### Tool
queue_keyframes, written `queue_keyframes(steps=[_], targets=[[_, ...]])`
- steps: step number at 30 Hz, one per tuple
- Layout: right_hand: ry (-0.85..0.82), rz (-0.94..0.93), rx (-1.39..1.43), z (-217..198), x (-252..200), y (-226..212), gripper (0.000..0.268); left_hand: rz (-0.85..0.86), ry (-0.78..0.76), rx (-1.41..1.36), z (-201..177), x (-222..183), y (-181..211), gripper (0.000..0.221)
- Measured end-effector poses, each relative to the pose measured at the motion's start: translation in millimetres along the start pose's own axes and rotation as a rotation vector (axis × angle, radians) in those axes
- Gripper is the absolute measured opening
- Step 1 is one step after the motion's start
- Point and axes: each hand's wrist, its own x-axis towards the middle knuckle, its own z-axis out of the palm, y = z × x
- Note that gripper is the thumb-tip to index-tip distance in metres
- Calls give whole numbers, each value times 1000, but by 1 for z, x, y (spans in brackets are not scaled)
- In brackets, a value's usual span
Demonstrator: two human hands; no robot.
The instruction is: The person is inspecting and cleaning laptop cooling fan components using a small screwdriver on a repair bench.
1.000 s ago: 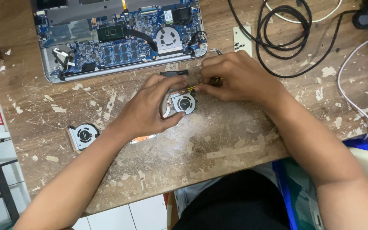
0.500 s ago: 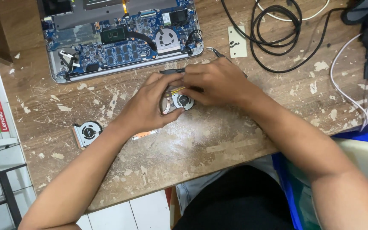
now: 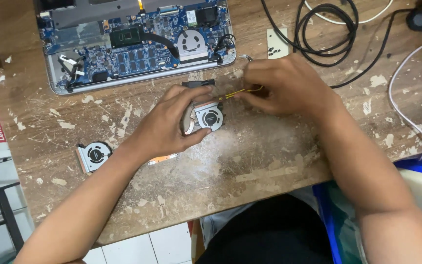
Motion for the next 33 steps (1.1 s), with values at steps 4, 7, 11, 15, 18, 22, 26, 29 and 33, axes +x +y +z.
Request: queue_keyframes(steps=[4,7,11,15,18,22,26,29,33], targets=[[-45,30,-38,-4,1,-2,17,4,13,-15,3,0,-3,78],[-86,59,-54,-6,0,2,14,-4,9,-23,3,0,-5,77],[-116,74,-44,-5,-3,6,9,21,-14,-32,6,-2,-11,78],[-138,56,9,-8,-4,6,8,40,-27,-33,5,-1,-10,78],[-144,65,48,-6,-4,7,9,47,-23,-35,5,-1,-10,79],[-145,77,111,-7,2,1,13,55,-15,-38,8,-3,-14,80],[-165,87,136,-5,3,-3,7,42,-10,-35,9,-3,-13,80],[-159,90,143,-5,5,-7,8,30,-9,-34,7,-2,-11,80],[-135,76,126,-3,8,-13,8,26,-8,-29,8,-2,-11,80]])
